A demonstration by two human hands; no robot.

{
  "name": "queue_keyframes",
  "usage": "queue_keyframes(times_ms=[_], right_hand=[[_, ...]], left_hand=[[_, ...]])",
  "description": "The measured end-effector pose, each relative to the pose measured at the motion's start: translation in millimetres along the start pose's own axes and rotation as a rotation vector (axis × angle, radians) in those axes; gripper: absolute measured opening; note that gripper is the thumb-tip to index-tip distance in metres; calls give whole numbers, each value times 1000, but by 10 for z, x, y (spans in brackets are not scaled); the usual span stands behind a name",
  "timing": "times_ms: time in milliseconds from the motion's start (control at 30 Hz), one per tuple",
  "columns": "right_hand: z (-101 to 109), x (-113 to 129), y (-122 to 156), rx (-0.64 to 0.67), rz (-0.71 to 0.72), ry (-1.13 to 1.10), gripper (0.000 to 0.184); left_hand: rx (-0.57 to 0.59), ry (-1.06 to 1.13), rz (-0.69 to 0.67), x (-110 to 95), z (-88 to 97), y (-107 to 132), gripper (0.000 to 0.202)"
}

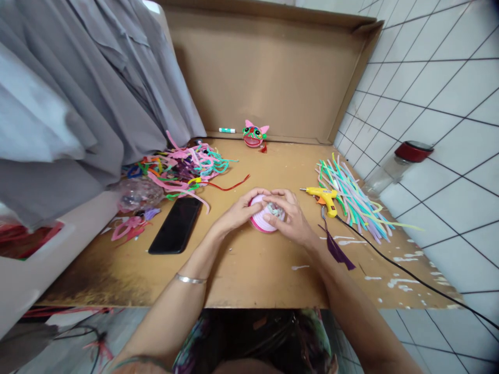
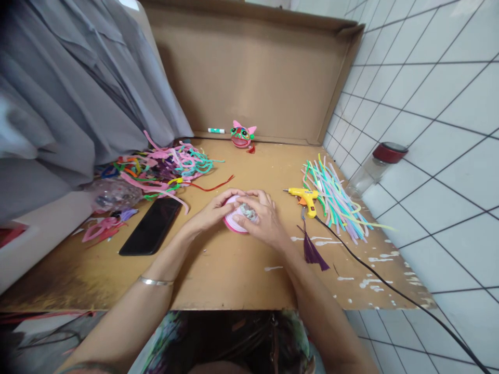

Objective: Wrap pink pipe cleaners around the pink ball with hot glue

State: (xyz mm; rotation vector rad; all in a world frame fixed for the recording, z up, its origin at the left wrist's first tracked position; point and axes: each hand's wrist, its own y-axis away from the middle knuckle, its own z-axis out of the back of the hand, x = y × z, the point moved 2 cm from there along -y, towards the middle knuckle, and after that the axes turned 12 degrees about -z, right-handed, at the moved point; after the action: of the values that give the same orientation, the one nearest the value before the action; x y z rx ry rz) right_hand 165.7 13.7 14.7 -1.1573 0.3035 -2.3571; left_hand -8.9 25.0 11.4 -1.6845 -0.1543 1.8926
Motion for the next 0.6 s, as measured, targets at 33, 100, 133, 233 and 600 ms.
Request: queue_keyframes(times_ms=[33,100,133,233,600], right_hand=[[-2,-5,-2,2,-3,-11,38],[-8,-16,-3,2,-4,-28,38],[-10,-20,-3,0,-1,-33,38],[-13,-26,1,-8,8,-38,38],[79,66,-6,-94,-16,-116,20]], left_hand=[[2,2,-2,-3,1,-1,38],[4,3,4,-7,2,-2,38],[5,1,11,-4,2,-2,37],[6,5,22,25,1,0,37],[5,35,41,30,10,-7,36]])
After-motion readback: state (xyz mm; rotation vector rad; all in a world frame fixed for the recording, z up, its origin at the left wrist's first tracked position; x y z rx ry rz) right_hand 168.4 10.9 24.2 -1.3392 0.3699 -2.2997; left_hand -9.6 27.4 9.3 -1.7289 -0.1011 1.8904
